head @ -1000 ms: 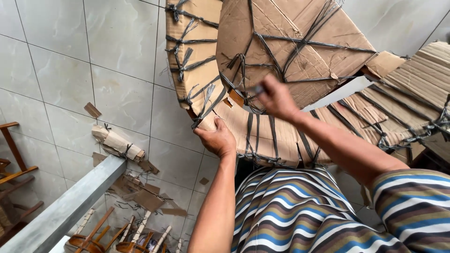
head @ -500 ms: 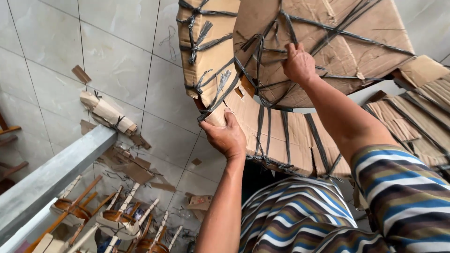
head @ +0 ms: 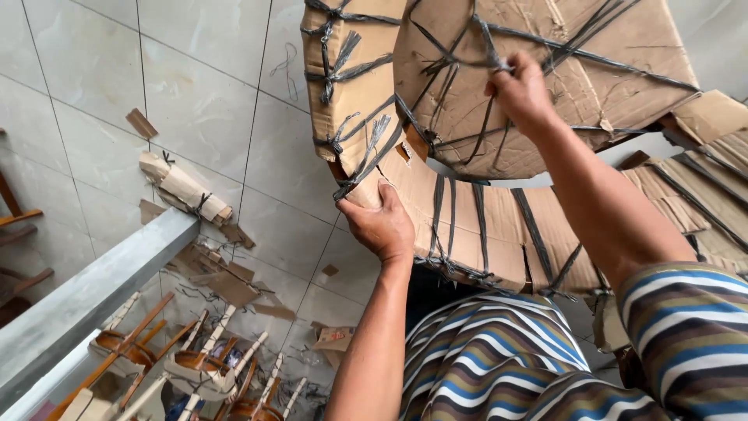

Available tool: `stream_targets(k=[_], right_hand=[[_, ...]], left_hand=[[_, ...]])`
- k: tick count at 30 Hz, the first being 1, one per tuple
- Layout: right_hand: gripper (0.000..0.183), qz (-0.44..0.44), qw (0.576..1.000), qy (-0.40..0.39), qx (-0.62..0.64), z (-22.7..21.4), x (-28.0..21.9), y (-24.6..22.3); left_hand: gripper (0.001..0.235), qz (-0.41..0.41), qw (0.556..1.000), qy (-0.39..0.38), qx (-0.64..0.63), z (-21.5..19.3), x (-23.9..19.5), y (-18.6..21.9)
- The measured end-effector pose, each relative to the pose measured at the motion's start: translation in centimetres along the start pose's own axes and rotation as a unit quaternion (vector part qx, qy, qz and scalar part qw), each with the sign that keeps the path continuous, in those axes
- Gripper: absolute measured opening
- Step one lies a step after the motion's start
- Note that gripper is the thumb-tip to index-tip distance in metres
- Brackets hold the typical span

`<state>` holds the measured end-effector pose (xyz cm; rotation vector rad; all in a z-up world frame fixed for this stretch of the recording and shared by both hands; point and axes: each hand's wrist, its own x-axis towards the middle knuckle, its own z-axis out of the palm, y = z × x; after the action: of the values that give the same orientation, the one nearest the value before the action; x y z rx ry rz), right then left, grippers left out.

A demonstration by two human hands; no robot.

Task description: Tightening and securing plastic strips around a cardboard-covered chair frame to form the seat structure.

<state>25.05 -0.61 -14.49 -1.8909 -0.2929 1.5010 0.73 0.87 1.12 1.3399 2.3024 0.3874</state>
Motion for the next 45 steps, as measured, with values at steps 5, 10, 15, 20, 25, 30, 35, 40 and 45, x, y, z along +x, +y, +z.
stream_targets(k=[5,10,15,20,25,30,35,40,45], right_hand=[[0.013,-0.133,0.957,0.096,0.241,-5.4,-4.2,-5.2],[0.014,-0.227,0.904,0.127,0.339,-7.6,-16.2,-12.6],[0.013,-0.288,0.888,0.132,0.334,-3.3,-25.0,-12.1],[0.016,-0.231,0.93,0.162,0.234,5.5,-31.2,-5.9],[0.011,-0.16,0.931,0.149,0.292,13.2,-35.2,-1.3],[0.01,-0.188,0.903,0.137,0.362,16.5,-37.8,-4.0],[0.012,-0.24,0.856,0.144,0.434,14.7,-40.2,-6.2],[0.014,-0.262,0.841,0.174,0.44,11.4,-39.9,-2.8],[0.015,-0.259,0.856,0.195,0.402,7.7,-40.4,-2.0]], left_hand=[[0.049,-0.023,1.0,-0.019,-0.006,-0.3,0.1,0.2],[0.043,0.002,1.0,-0.02,-0.018,0.3,0.3,-0.7],[0.04,0.004,0.998,-0.045,-0.035,0.5,0.8,-1.3],[0.057,0.06,0.973,-0.153,-0.163,0.5,1.9,-5.1],[0.064,0.305,0.871,-0.323,-0.21,-11.9,-2.1,-4.1],[0.057,0.368,0.676,-0.604,-0.205,-14.7,-1.9,-5.9],[0.011,0.496,0.646,-0.553,-0.176,-13.0,0.2,-6.5],[0.01,0.593,0.627,-0.483,-0.148,-10.9,0.9,-6.7],[0.015,0.558,0.647,-0.503,-0.131,-11.9,0.6,-5.4]])
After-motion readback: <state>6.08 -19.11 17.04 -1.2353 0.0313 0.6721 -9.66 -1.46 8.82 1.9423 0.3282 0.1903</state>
